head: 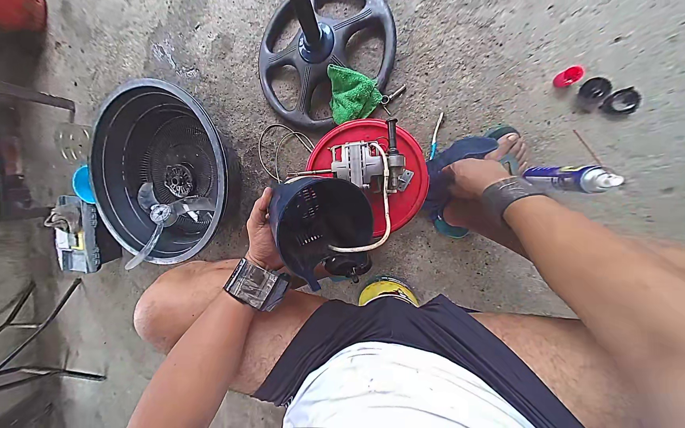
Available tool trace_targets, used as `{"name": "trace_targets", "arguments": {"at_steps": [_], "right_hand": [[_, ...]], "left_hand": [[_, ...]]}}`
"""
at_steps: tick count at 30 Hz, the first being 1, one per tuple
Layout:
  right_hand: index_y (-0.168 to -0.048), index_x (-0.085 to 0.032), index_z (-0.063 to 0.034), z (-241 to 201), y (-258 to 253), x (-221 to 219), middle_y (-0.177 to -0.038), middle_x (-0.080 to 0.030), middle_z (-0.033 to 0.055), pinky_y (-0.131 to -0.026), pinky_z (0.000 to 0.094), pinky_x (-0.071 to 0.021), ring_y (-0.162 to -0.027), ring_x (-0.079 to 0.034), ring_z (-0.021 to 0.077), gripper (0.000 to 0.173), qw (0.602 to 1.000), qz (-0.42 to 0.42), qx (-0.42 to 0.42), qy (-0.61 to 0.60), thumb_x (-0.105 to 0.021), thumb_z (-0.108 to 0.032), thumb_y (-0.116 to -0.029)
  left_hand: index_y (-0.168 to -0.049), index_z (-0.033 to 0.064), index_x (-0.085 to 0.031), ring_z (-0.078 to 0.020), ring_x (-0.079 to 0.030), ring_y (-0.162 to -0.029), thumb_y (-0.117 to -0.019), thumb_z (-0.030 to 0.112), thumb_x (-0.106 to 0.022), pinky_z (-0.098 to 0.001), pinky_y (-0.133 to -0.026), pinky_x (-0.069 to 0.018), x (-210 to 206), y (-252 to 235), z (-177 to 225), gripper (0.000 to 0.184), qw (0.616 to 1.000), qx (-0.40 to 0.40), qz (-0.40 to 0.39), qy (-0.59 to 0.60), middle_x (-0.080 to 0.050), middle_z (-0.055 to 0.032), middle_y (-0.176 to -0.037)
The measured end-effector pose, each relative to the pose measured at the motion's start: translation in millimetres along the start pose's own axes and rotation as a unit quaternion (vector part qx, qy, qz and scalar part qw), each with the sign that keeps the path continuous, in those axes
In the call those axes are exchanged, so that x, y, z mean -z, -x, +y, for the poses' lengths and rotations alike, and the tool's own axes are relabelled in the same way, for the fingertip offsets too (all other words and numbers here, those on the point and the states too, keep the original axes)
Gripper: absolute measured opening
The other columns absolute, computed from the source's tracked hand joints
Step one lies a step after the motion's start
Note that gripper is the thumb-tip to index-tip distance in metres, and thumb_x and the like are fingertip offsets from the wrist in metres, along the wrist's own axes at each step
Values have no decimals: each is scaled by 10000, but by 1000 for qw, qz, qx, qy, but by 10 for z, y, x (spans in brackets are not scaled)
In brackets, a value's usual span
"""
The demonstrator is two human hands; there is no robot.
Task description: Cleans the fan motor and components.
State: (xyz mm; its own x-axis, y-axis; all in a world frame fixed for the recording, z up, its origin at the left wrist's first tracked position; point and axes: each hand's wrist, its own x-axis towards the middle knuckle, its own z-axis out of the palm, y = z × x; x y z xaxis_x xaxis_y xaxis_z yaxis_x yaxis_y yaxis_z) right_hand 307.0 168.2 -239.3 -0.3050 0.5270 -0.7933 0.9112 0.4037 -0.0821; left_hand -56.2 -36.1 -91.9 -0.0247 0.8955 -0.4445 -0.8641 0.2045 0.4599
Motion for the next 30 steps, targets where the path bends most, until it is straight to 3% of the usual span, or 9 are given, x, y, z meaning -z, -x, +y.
{"name": "trace_targets", "arguments": {"at_steps": [2,4,7,11,17,20,23,26,30], "right_hand": [[-1246,-697,-135,21,60,267,-1138,-704,246,-873,777,-454,-1095,-646,504,342,996,30,-8,-89,-725,-181,-908],[-1385,-608,-134,82,-3,387,-1100,-689,276,-856,766,-437,-1024,-650,508,456,968,125,-13,-217,-666,-137,-933],[-1488,-507,-183,75,-159,458,-1076,-700,258,-824,738,-488,-965,-680,483,537,946,198,-7,-256,-628,-183,-964],[-1503,-493,-146,33,-413,268,-1129,-677,272,-878,712,-497,-998,-669,477,579,959,155,49,-234,-689,-169,-959],[-1414,-581,-76,-129,-359,165,-1208,-668,267,-963,681,-479,-1127,-648,455,473,971,96,99,-196,-692,-208,-974],[-1397,-603,-91,-132,-355,123,-1212,-676,246,-965,682,-481,-1131,-651,438,456,968,95,110,-203,-697,-176,-959],[-1428,-584,-138,-89,-400,64,-1170,-689,240,-926,701,-491,-1087,-663,443,496,968,98,107,-205,-710,-180,-950],[-1444,-578,-188,-63,-356,76,-1283,-646,242,-920,717,-480,-1179,-620,466,537,985,95,58,-129,-738,-237,-934],[-1351,-663,-194,30,-159,142,-1356,-621,232,-943,798,-381,-1261,-542,520,536,990,140,10,-31,-803,-365,-863]], "left_hand": [[-1092,151,-724,-164,-713,-975,-1045,558,-388,-381,-868,-596,-148,47,35,530,1000,17,10,-18,-739,-63,-1018],[-1062,184,-724,-138,-725,-948,-1049,588,-322,-346,-831,-612,-258,94,53,570,997,26,51,-57,-750,-34,-994],[-1116,145,-709,-193,-708,-1012,-1051,572,-330,-418,-887,-594,-211,50,31,574,997,22,58,-52,-734,-94,-1047],[-1081,144,-705,-185,-713,-980,-1072,545,-271,-404,-853,-605,-280,70,44,591,994,20,83,-68,-735,-88,-1013],[-1200,135,-668,-242,-703,-1036,-1052,622,-235,-461,-877,-596,-260,106,56,668,992,56,103,-48,-719,-127,-1096],[-1146,148,-683,-219,-719,-997,-1043,641,-219,-432,-846,-612,-315,127,72,685,990,65,117,-50,-735,-111,-1051],[-1167,144,-678,-234,-713,-1015,-1038,650,-241,-444,-856,-607,-304,134,70,680,991,67,105,-42,-728,-121,-1073],[-1222,146,-660,-249,-697,-1058,-1049,631,-240,-467,-888,-592,-271,121,54,664,993,63,90,-41,-713,-129,-1121],[-1160,129,-679,-227,-704,-1026,-1065,586,-246,-446,-879,-596,-260,126,41,637,994,42,92,-50,-722,-121,-1076]]}}
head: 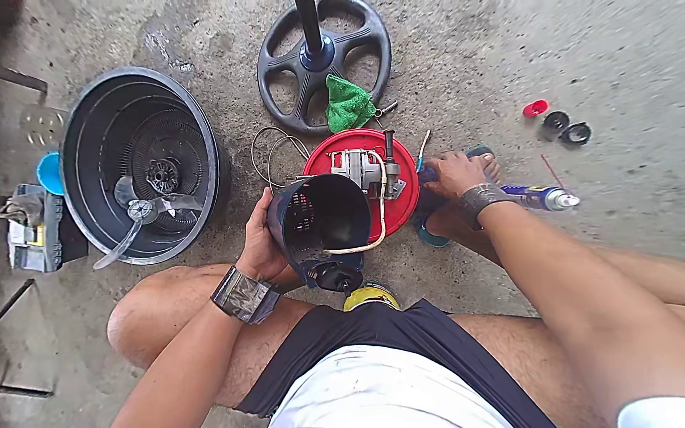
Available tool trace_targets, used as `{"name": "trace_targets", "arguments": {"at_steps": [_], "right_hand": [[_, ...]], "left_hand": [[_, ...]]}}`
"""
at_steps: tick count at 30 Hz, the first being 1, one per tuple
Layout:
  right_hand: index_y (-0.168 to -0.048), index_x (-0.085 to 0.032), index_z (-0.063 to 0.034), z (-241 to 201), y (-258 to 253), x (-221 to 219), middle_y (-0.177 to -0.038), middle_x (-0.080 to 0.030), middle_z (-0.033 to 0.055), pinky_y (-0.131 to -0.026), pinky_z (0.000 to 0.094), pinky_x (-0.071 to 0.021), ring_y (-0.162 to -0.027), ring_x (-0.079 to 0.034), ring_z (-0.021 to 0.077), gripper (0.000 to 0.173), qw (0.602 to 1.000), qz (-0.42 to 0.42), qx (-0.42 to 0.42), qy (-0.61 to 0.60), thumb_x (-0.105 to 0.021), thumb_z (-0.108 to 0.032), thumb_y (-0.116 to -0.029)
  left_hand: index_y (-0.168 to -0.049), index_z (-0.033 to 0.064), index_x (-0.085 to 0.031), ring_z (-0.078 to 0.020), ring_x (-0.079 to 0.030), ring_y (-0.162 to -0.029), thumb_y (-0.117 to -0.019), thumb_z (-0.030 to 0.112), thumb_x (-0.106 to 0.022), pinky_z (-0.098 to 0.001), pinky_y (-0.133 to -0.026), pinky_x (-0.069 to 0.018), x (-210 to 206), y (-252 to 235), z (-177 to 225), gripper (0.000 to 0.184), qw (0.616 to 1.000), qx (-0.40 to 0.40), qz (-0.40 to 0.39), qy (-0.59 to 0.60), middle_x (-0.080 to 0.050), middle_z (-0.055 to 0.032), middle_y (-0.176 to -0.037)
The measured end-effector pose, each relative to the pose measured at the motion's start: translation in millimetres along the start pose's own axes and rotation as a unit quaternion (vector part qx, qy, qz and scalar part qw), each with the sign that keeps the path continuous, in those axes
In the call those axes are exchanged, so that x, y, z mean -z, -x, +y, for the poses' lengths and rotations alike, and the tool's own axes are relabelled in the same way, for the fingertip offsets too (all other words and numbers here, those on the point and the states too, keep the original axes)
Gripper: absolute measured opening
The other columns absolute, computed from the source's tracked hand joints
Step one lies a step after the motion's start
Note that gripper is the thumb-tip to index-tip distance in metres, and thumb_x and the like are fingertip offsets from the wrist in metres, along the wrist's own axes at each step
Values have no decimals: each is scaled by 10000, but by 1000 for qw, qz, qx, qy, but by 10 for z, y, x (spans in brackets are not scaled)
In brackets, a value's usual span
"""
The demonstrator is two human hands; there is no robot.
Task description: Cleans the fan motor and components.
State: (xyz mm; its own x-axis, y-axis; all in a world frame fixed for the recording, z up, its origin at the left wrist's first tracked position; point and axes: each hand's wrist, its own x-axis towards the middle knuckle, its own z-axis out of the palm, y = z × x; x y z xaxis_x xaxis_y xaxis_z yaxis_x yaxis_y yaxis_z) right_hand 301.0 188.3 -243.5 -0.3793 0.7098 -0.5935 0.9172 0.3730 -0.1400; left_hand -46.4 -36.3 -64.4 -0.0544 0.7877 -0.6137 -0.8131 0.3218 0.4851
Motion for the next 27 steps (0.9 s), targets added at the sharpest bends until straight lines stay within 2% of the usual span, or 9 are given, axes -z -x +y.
{"name": "trace_targets", "arguments": {"at_steps": [4,7,10,14,17,19,22,25,27], "right_hand": [[-1370,-640,-165,123,90,165,-1277,-678,211,-1000,752,-384,-1199,-617,466,402,988,50,-67,-129,-658,-273,-982],[-1345,-640,-87,322,23,286,-1138,-712,211,-948,657,-502,-1061,-682,414,381,958,112,-106,-242,-644,-209,-984],[-1351,-610,-25,477,10,488,-1124,-704,233,-939,587,-534,-1017,-696,382,385,932,174,-103,-300,-624,-143,-985],[-1333,-617,-19,394,-50,626,-1139,-711,239,-945,585,-537,-1024,-706,375,400,912,200,-68,-353,-669,-164,-963],[-1351,-608,-35,196,-80,516,-1128,-709,241,-914,578,-538,-987,-706,360,407,900,163,-34,-403,-673,-162,-970],[-1357,-607,-54,78,-118,423,-1117,-713,233,-920,586,-538,-984,-710,361,413,911,133,-20,-390,-684,-181,-972],[-1331,-643,-79,106,-116,342,-1128,-706,252,-933,703,-490,-1047,-683,444,444,964,54,-33,-258,-742,-258,-938],[-1309,-679,-185,193,-34,199,-1208,-689,235,-948,776,-406,-1150,-625,482,538,994,-38,-34,-97,-789,-475,-870],[-1316,-684,-254,278,28,73,-1224,-689,191,-1002,750,-378,-1167,-616,451,524,998,-18,-37,-53,-770,-509,-866]], "left_hand": [[-1144,110,-673,-220,-705,-1030,-1089,516,-192,-438,-884,-597,-76,-4,-3,632,999,-30,12,-10,-725,-124,-1067],[-1123,111,-669,-204,-708,-1026,-1094,492,-151,-427,-870,-608,-129,-18,-20,643,999,-38,10,-11,-728,-113,-1063],[-1134,102,-671,-215,-705,-1036,-1090,503,-147,-433,-878,-604,-142,-22,-17,661,1000,-30,-5,7,-726,-119,-1074],[-1120,113,-688,-218,-706,-1012,-1083,529,-214,-438,-880,-595,-113,-14,19,631,1000,-19,-4,4,-727,-121,-1046],[-1093,145,-703,-175,-719,-973,-1069,516,-347,-387,-856,-610,-130,21,-1,514,1000,-21,-11,-9,-738,-84,-1012],[-1121,135,-698,-192,-718,-985,-1031,537,-465,-404,-870,-607,-102,51,-2,473,999,-22,-31,-2,-734,-100,-1032],[-1198,139,-682,-194,-716,-1018,-985,541,-571,-404,-892,-604,-74,96,0,468,998,-29,-59,-15,-732,-101,-1076],[-1524,204,-447,-185,-651,-1172,-897,524,-712,-393,-996,-559,-39,219,102,753,984,-66,-112,-124,-654,-76,-1310],[-1592,237,-321,-168,-629,-1202,-870,525,-748,-371,-1013,-550,-67,299,146,887,961,-127,-126,-213,-613,-49,-1373]]}}
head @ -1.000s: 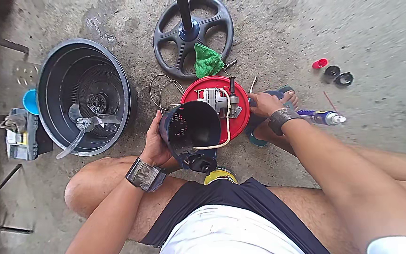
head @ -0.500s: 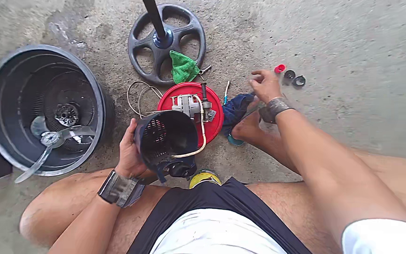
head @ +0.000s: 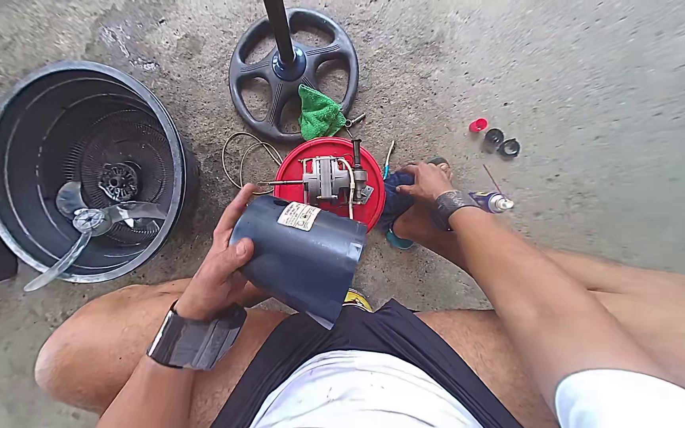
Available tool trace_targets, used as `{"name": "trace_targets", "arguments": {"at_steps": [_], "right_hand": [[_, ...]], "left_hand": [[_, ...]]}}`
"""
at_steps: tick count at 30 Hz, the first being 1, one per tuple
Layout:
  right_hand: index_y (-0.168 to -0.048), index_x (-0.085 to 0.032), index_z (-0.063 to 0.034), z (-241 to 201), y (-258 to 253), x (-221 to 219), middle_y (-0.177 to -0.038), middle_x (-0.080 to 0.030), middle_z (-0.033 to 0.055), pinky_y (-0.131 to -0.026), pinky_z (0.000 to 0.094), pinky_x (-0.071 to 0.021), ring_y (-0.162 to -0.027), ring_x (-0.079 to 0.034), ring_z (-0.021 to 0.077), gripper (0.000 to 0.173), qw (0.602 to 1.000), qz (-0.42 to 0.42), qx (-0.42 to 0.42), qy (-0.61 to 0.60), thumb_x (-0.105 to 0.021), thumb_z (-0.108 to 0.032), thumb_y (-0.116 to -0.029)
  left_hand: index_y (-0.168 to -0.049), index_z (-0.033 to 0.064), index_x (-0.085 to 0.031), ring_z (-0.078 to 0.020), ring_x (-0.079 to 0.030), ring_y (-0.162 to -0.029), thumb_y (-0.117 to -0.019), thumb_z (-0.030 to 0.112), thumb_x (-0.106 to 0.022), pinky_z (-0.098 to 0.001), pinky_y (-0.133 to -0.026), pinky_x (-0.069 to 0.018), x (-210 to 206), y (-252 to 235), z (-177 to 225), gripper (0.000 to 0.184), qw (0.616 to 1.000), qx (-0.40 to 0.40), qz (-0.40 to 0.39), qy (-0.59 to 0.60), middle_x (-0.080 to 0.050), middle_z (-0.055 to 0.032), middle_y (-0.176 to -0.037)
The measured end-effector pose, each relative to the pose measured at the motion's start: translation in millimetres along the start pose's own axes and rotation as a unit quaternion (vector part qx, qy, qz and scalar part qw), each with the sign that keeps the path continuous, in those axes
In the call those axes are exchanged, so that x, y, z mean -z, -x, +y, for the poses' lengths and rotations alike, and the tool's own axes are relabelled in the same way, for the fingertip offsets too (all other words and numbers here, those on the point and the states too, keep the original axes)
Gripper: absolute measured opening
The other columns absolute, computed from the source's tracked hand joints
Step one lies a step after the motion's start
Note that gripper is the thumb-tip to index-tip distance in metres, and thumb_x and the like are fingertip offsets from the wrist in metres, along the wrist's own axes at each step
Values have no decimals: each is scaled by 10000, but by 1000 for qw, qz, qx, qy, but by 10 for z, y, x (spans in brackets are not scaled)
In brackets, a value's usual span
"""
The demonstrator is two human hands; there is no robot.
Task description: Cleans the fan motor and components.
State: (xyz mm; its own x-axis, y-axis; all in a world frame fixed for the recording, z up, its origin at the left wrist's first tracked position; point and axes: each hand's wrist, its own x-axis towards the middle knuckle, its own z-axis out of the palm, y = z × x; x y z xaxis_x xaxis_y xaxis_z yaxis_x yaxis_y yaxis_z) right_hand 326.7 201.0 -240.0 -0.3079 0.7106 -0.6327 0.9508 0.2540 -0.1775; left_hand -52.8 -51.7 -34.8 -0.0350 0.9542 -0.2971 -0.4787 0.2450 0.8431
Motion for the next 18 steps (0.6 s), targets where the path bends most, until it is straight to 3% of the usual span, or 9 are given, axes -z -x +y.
{"name": "trace_targets", "arguments": {"at_steps": [3,5,6,8,10,12,14,16,18], "right_hand": [[-1384,-632,-199,-48,49,40,-1188,-722,176,-1018,747,-379,-1151,-649,433,439,994,64,-23,-85,-675,-320,-964],[-1464,-549,-245,-144,-56,64,-1206,-715,160,-972,737,-423,-1133,-661,421,477,992,63,-13,-104,-633,-254,-995],[-1492,-526,-260,-167,-148,12,-1268,-686,170,-969,722,-448,-1163,-647,423,519,994,45,17,-97,-640,-207,-989],[-1499,-536,-247,-290,-270,-92,-1376,-591,250,-964,718,-458,-1260,-567,473,573,997,-13,66,-42,-684,-161,-952],[-1450,-584,-209,-520,-220,-102,-1417,-541,284,-924,735,-450,-1303,-510,507,521,997,-61,32,28,-705,-217,-944],[-1433,-579,-90,-708,-108,-98,-1474,-471,311,-984,736,-410,-1359,-450,518,514,997,-71,-5,42,-692,-253,-959],[-1407,-572,-9,-729,-80,-177,-1486,-443,334,-1011,727,-394,-1366,-440,525,543,998,-42,-14,33,-710,-260,-946],[-1338,-619,-4,-644,-142,-318,-1461,-473,318,-974,741,-416,-1331,-474,519,535,999,-15,-35,31,-756,-276,-898],[-1333,-633,-30,-522,-238,-413,-1460,-486,298,-968,740,-424,-1330,-483,506,528,997,-20,-58,50,-758,-302,-898]], "left_hand": [[-1612,260,-213,-178,-606,-1247,-795,510,-835,-362,-1045,-543,-136,131,49,1057,973,-137,12,-186,-568,-11,-1434],[-1605,310,-238,-273,-543,-1319,-682,488,-923,-441,-1090,-506,-315,227,100,1163,911,-238,14,-338,-499,-71,-1498],[-1582,347,-282,-289,-529,-1320,-632,551,-925,-469,-1083,-485,-413,269,112,1165,859,-277,22,-431,-500,-86,-1496],[-1502,413,-361,-273,-500,-1327,-684,650,-841,-469,-1068,-423,-597,321,86,977,750,-314,26,-582,-514,-69,-1470],[-1453,434,-416,-273,-496,-1323,-802,595,-771,-445,-1050,-407,-695,290,-15,758,682,-327,5,-655,-517,-64,-1468],[-1453,417,-448,-260,-484,-1328,-847,572,-741,-433,-1040,-380,-694,225,-117,691,664,-324,-29,-674,-508,-64,-1487],[-1461,395,-447,-254,-442,-1378,-842,593,-742,-446,-1081,-348,-670,193,-185,714,671,-327,-57,-662,-480,-52,-1518],[-1466,376,-452,-265,-382,-1444,-838,587,-757,-477,-1129,-316,-653,172,-216,730,692,-333,-84,-635,-446,-50,-1559],[-1466,365,-462,-272,-366,-1454,-884,468,-760,-482,-1146,-317,-637,149,-222,662,713,-337,-108,-605,-434,-73,-1553]]}}
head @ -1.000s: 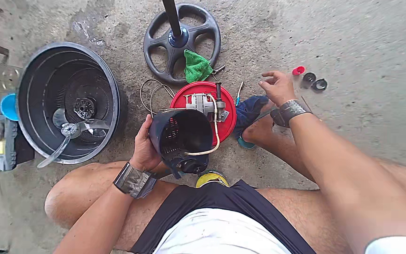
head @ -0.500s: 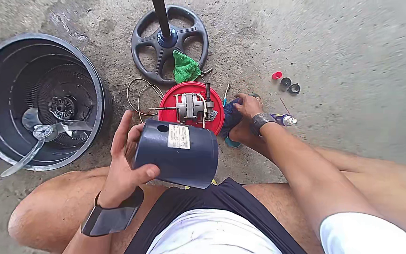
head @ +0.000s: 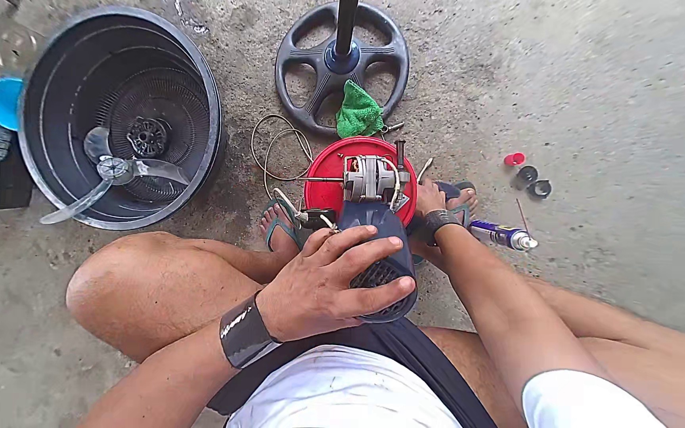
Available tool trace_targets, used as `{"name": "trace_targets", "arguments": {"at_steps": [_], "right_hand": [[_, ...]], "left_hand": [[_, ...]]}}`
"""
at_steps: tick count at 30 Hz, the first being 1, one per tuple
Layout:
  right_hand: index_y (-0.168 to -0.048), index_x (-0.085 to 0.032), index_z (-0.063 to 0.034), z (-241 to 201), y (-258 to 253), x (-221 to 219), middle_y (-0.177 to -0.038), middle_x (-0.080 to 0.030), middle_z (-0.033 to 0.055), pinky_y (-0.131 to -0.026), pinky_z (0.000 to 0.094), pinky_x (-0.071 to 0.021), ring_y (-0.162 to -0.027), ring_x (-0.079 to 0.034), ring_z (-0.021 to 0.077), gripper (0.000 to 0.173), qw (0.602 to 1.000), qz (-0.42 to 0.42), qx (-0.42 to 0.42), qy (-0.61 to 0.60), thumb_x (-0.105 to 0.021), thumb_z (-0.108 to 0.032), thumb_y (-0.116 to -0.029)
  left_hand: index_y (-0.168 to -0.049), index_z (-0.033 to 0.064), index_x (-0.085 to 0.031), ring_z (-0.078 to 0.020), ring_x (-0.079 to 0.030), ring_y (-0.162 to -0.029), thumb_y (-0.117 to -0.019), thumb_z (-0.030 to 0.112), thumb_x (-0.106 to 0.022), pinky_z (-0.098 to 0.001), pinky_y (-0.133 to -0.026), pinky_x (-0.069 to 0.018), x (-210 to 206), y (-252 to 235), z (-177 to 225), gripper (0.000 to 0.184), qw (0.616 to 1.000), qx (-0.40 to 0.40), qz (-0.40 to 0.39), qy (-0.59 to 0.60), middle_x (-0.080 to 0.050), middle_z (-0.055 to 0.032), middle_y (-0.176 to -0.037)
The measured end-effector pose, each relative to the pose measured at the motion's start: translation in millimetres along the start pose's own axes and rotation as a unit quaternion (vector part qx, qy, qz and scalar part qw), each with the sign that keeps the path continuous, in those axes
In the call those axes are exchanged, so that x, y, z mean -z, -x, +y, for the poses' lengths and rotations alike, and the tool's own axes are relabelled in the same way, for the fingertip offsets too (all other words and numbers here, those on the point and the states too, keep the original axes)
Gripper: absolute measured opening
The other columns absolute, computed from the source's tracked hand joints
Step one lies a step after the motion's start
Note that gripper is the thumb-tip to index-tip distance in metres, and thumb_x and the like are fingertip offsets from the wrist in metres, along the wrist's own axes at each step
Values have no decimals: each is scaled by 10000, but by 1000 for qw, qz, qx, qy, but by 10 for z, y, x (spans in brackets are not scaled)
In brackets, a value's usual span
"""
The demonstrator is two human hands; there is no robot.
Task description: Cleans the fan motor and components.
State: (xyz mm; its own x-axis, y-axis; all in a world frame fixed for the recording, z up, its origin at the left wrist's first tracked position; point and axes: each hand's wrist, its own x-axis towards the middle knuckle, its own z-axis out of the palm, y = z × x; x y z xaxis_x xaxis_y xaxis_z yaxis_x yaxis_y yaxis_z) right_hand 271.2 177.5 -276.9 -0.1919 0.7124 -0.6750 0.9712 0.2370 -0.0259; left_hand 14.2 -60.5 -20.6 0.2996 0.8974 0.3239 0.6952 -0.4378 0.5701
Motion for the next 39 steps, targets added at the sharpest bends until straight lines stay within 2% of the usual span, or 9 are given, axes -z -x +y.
{"name": "trace_targets", "arguments": {"at_steps": [6,10,15,19,22,26,30,34,39], "right_hand": [[-1273,-704,-82,240,-92,-45,-1299,-644,254,-998,696,-451,-1220,-599,460,358,988,42,-2,-149,-654,-287,-985],[-1152,-772,-127,198,93,123,-1181,-730,156,-1046,605,-454,-1159,-661,342,299,886,202,-106,-403,-769,-318,-922],[-1160,-690,-34,117,132,297,-1092,-703,185,-888,563,-518,-1013,-663,327,375,785,267,-144,-540,-812,-130,-818],[-1352,-534,-15,10,192,993,-1087,-655,140,-729,433,-628,-840,-697,225,514,701,285,45,-652,-701,-6,-866],[-1346,-571,-59,57,684,1973,-1016,-677,40,-753,345,-616,-814,-683,126,412,768,245,251,-536,-660,-88,-946],[-1256,-695,-68,168,1828,3027,-993,-716,24,-735,227,-551,-785,-626,11,316,870,190,423,-169,-593,-219,-998],[-1169,-756,-197,103,2641,3093,-900,-673,-83,-651,208,-550,-768,-624,6,306,844,137,518,-28,-521,-329,-1024],[-1077,-730,-186,-49,2783,2701,-888,-678,-112,-656,152,-556,-769,-631,-33,195,820,99,561,-55,-623,-332,-1005],[-1007,-788,-187,-168,2432,2627,-902,-704,-82,-814,248,-556,-876,-655,42,151,784,129,601,-81,-671,-279,-978]], "left_hand": [[-1492,383,-448,-331,-414,-1439,-826,436,-820,-573,-1149,-351,87,19,-137,764,997,4,-59,39,-479,-144,-1520],[-1497,310,-474,-360,-335,-1487,-651,698,-842,-735,-1130,-250,67,77,-225,1001,996,72,-30,47,-492,-80,-1533],[-1452,120,-535,-309,-451,-1414,-597,683,-885,-488,-1150,-421,11,69,-321,1081,993,54,14,100,-538,-132,-1478],[-1467,134,-544,-267,-510,-1315,-610,669,-870,-426,-1073,-458,31,-57,-316,1062,997,27,12,75,-563,-73,-1463],[-1516,172,-496,-206,-533,-1242,-569,702,-860,-386,-1017,-473,205,-265,-205,1145,998,56,-8,33,-569,8,-1451],[-1555,267,-436,-203,-520,-1250,-563,707,-835,-422,-972,-466,389,-480,-91,1156,996,59,-65,-24,-570,72,-1442],[-1546,271,-448,-263,-379,-1448,-531,668,-873,-608,-1123,-315,314,-524,-168,1169,997,47,-58,11,-563,64,-1462],[-1541,167,-459,-210,-452,-1391,-535,601,-932,-433,-1140,-415,230,-509,-278,1193,992,13,-51,113,-535,-1,-1482],[-1529,174,-474,-231,-489,-1349,-551,579,-940,-478,-1112,-423,172,-495,-371,1156,991,-24,-68,111,-526,-52,-1474]]}}
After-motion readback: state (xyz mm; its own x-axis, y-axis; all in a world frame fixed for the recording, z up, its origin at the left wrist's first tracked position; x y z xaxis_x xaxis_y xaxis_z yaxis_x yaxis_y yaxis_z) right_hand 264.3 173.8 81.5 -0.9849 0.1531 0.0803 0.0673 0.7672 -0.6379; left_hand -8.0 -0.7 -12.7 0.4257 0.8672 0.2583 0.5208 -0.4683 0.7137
